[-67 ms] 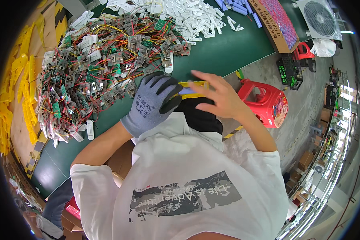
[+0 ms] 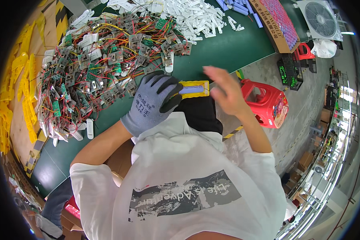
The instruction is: Manually assembling small electronic circuit boards into yellow plastic housings.
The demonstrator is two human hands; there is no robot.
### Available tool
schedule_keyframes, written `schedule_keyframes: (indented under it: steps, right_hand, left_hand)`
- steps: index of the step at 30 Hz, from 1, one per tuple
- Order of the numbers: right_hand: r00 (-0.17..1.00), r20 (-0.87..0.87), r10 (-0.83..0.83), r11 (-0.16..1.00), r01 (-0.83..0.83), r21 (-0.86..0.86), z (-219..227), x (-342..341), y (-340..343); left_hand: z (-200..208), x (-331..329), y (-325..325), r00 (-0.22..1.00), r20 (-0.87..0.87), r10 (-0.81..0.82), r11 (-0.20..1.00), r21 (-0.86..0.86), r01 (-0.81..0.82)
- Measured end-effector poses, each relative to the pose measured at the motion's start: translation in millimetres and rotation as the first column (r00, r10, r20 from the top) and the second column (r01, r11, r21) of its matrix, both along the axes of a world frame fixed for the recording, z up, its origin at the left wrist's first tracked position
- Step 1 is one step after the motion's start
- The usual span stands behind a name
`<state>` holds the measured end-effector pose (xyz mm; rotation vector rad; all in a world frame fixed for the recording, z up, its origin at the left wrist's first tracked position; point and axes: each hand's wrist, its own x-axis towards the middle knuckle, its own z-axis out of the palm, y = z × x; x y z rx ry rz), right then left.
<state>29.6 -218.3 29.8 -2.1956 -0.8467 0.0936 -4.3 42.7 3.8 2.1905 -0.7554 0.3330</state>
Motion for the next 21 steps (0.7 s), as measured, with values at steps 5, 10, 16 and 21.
schedule_keyframes:
  steps: [5,10,16,21]
  right_hand:
    - [0.933,-0.157,-0.325,0.916,0.352,0.195,-19.2,-2.6,-27.4]
    - [0.999,0.022,-0.041,0.999,0.041,0.006,0.6,-4.1,9.5]
    - [0.985,0.168,0.033,0.997,-0.045,0.064,-10.7,0.1,13.8]
    - [0.940,0.300,-0.162,0.956,0.073,0.285,-30.4,-27.1,7.5]
  left_hand:
    - [8.9,6.3,-4.4,0.999,-0.016,-0.028,0.998,0.051,0.029]
    - [-3.3,6.3,3.8,1.000,0.015,0.011,1.000,0.028,-0.012]
    - [1.1,10.4,6.7,0.990,0.072,-0.119,0.990,0.083,0.113]
    - [10.9,-9.2,-0.9,0.932,0.264,0.249,0.960,-0.194,-0.201]
